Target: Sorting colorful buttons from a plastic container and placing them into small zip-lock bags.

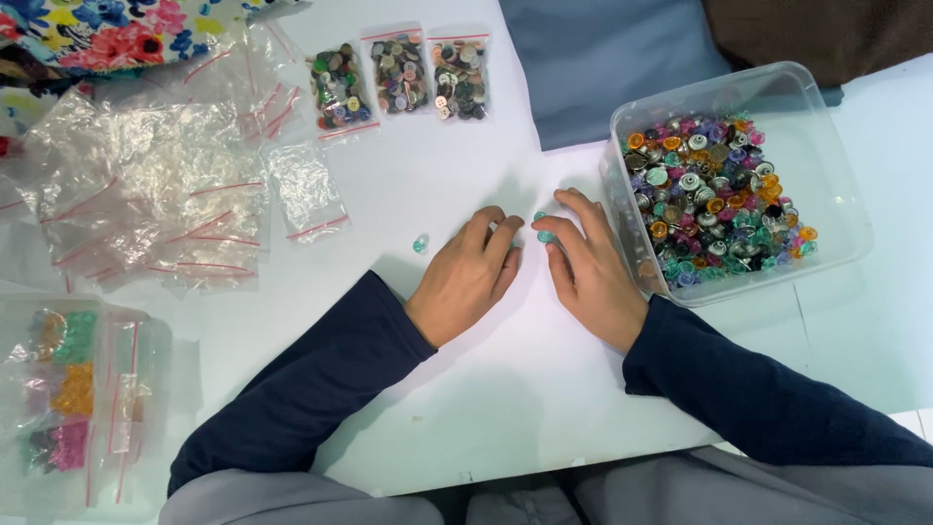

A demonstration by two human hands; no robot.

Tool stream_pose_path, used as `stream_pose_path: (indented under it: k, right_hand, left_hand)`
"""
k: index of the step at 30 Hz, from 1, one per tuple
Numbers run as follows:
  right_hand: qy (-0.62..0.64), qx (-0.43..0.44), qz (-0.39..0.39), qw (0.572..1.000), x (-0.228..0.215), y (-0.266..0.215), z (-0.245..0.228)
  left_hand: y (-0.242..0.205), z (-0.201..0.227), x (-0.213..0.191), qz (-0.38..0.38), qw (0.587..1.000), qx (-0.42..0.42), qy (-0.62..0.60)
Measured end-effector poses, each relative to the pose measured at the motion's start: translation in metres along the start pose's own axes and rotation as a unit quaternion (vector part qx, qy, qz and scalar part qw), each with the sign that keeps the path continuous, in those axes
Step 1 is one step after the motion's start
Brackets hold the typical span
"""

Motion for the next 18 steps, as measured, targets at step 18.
stream_pose_path:
  k: [18]
  right_hand:
    - [0.029,-0.011,0.006,1.000,-0.001,0.007,-0.001]
  left_hand:
    - [-0.003,0.005,0.005,-0.019,0.999,-0.012,-0.026]
Point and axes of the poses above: each hand's wrist, its own y-axis towards the middle knuckle, its own x-axis out of the palm, z = x × y, the point moved 10 cm from there along y, towards the middle knuckle, and after that the axes turned 13 degrees about -y, right-handed, at the moved point
